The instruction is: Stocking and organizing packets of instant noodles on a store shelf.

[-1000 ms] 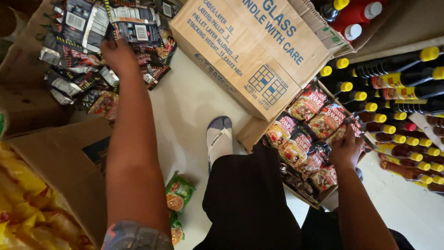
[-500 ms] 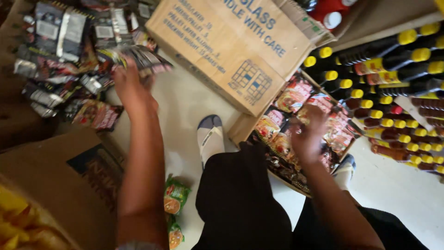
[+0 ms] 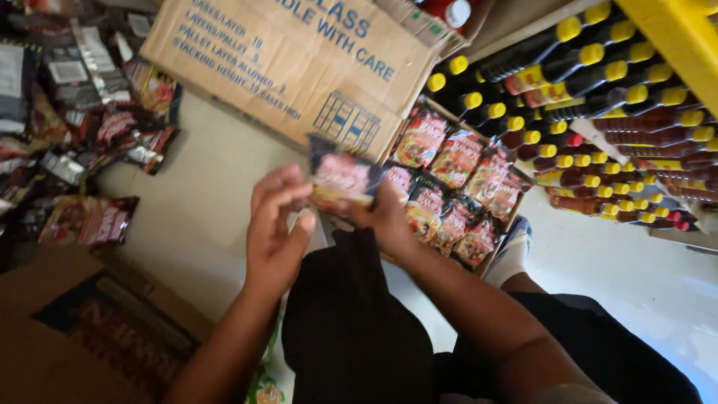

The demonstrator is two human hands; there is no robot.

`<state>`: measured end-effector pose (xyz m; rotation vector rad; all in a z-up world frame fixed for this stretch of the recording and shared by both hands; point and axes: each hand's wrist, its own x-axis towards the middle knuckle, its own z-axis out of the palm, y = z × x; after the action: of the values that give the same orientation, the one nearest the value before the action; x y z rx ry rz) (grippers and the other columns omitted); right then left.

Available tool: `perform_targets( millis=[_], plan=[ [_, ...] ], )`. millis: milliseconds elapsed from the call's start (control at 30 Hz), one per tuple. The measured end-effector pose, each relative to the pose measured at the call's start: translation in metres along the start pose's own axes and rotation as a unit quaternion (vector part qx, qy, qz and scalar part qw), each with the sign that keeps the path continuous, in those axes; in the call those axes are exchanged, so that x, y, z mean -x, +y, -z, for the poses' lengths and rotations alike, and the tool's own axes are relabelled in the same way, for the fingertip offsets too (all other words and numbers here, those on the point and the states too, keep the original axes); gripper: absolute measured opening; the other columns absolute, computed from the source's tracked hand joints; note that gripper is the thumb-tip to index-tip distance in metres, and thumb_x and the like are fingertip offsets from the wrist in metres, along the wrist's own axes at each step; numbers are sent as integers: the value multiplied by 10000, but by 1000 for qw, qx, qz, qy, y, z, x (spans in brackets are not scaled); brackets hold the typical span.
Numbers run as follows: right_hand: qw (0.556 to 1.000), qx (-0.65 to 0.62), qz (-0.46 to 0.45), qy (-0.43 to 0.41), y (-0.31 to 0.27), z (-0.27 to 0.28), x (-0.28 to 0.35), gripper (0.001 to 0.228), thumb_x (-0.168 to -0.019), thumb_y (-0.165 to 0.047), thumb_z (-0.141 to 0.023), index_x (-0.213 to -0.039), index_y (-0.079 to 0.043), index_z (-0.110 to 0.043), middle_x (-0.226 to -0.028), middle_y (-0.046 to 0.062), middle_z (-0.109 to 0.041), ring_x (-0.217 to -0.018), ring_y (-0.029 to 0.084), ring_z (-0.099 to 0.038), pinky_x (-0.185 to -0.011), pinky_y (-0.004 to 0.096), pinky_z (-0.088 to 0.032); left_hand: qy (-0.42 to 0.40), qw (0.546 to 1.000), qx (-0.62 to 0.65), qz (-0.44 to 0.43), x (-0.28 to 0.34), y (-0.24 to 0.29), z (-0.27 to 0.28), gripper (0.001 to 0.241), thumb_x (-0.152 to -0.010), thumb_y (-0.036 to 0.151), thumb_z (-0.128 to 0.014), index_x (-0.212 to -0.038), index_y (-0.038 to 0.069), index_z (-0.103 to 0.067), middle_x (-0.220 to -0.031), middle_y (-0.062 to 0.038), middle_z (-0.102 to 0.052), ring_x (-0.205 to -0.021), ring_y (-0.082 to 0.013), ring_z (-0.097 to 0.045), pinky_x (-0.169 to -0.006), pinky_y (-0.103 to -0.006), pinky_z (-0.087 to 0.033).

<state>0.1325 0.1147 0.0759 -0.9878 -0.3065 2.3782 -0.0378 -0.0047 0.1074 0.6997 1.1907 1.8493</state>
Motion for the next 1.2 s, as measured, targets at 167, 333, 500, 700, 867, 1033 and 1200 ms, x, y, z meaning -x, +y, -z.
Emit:
perform_targets(
  millis=[167, 333, 500, 700, 867, 1033, 1200],
  plan=[
    [897, 440, 39, 26, -31, 12, 17, 592, -903, -93, -743, -1412, -54, -443, -1296, 105, -660, -1178, 221, -657, -1030, 387, -551, -47, 973, -158, 160, -16, -41, 1, 697, -845, 162, -787, -1437, 7, -455, -1344, -139, -543, -1176, -200, -589, -966, -329, -513],
    [903, 427, 19, 37, -40, 7, 25, 605, -904, -107, -730, -1431, -68, -435, -1277, 101, -666, -1136, 204, -659, -975, 382, -545, -115, 951, 38, 285, -8, -78, -4, 496, -903, 173, -774, -1330, -7, -595, -1184, -112, -724, -1054, -151, -689, -942, -306, -548],
    [925, 372, 61, 45, -41, 41, 30, 521, -957, -83, -725, -1407, -12, -472, -1293, 115, -663, -1164, 218, -657, -1039, 401, -543, -156, 935, -123, 294, -12, -80, -12, 458, -887, 177, -826, -1271, -5, -655, -1094, -131, -767, -946, -180, -697, -875, -319, -566],
    [871, 421, 112, 227, -147, 163, 51, 519, -892, -76, -658, -1385, -86, -498, -1253, 106, -675, -1118, 223, -684, -986, 385, -574, -164, 952, -144, 214, -18, -85, 10, 804, -817, 145, -787, -1510, 65, -387, -1304, -115, -603, -1097, -196, -645, -894, -346, -548],
    [826, 381, 266, 319, -235, 248, 108, 433, -928, -85, -697, -1321, -108, -517, -1158, 97, -688, -1003, 211, -687, -873, 360, -567, -82, 940, -109, 312, -16, -66, 30, 547, -935, 180, -682, -1445, 86, -507, -1292, -78, -640, -1079, -160, -624, -867, -319, -535],
    [796, 383, 226, 410, -270, 310, 131, 335, -928, -116, -738, -1214, -126, -564, -983, 27, -666, -792, 133, -593, -702, 307, -479, -60, 935, -104, 333, -15, -67, 31, 495, -947, 170, -663, -1414, 73, -534, -1285, -74, -649, -1063, -154, -613, -865, -316, -517],
    [801, 433, 145, 387, -267, 322, 126, 238, -936, -150, -729, -1131, -127, -595, -901, -13, -629, -727, 100, -536, -647, 289, -443, -64, 937, -97, 330, -15, -65, 30, 477, -956, 159, -650, -1407, 56, -533, -1285, -75, -647, -1102, -152, -614, -923, -305, -511]
  ],
)
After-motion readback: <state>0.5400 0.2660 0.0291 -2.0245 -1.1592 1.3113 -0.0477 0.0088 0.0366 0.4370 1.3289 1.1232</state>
